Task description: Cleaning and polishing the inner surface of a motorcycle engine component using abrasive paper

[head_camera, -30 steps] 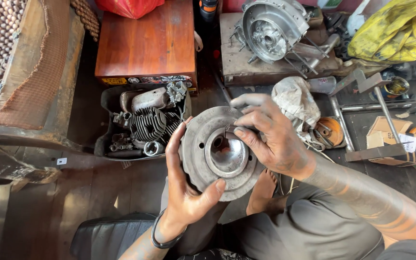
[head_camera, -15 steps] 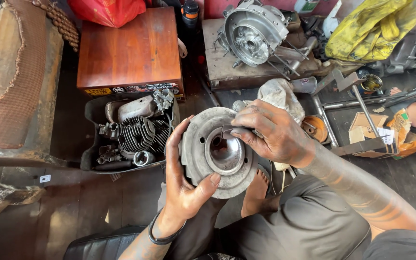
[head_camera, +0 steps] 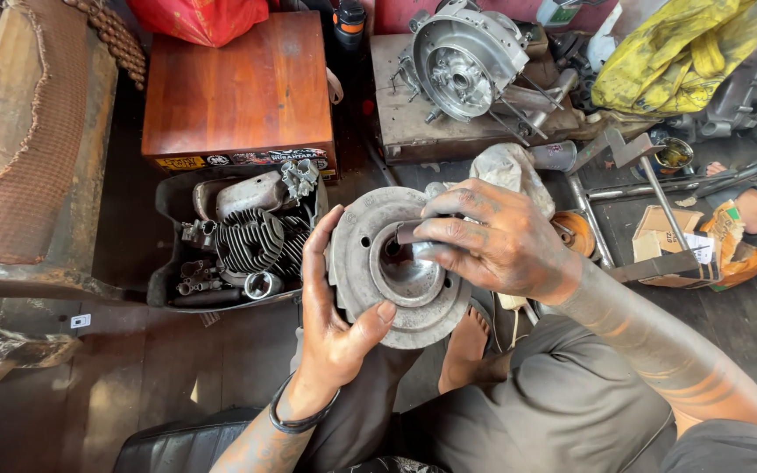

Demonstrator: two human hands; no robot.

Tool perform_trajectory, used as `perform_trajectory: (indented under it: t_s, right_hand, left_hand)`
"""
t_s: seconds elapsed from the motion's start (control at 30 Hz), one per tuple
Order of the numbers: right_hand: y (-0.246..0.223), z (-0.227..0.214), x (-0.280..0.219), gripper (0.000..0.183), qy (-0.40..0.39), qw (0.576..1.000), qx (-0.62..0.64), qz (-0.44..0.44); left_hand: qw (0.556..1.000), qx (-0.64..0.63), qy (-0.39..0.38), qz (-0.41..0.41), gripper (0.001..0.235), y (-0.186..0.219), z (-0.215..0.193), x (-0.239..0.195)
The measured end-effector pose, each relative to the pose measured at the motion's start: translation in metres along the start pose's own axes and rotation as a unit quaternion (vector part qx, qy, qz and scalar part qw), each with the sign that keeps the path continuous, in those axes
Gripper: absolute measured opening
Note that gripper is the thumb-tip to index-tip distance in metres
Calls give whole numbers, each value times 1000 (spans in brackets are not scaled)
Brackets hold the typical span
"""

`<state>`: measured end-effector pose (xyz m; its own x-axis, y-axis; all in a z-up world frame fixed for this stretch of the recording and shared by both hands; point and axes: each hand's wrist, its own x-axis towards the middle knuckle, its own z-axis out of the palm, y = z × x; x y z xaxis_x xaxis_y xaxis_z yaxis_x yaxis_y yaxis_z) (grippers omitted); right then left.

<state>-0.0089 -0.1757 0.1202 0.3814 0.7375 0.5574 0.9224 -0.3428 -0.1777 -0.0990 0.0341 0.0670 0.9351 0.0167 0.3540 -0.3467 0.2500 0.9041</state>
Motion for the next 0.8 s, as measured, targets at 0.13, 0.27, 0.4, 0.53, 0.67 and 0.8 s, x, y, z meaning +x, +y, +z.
perform_trajectory:
  t_s: [0.13, 0.27, 0.4, 0.53, 0.67, 0.8]
  right_hand:
    - [-7, 1, 4, 33, 0, 1000, -23, 17]
    - [-14, 0, 12, 25, 28, 997, 9, 75]
    - [-19, -2, 16, 18, 49, 995, 17, 90]
    - [-16, -2, 12, 18, 54, 996, 9, 76]
    - [-15, -11, 9, 17, 46, 997, 14, 63]
    - [-11, -18, 1, 23, -1, 998, 42, 38]
  left_hand:
    - [1000, 7, -1, 7, 90, -1, 0, -1]
    - [999, 28, -4, 16, 90, -1, 1, -1]
    - [999, 40, -9, 22, 89, 0, 1, -2]
    - [998, 51, -11, 36, 88, 1, 1, -3]
    - [998, 59, -18, 33, 88, 2, 1, -2]
    - [998, 56, -12, 29, 89, 2, 1, -1]
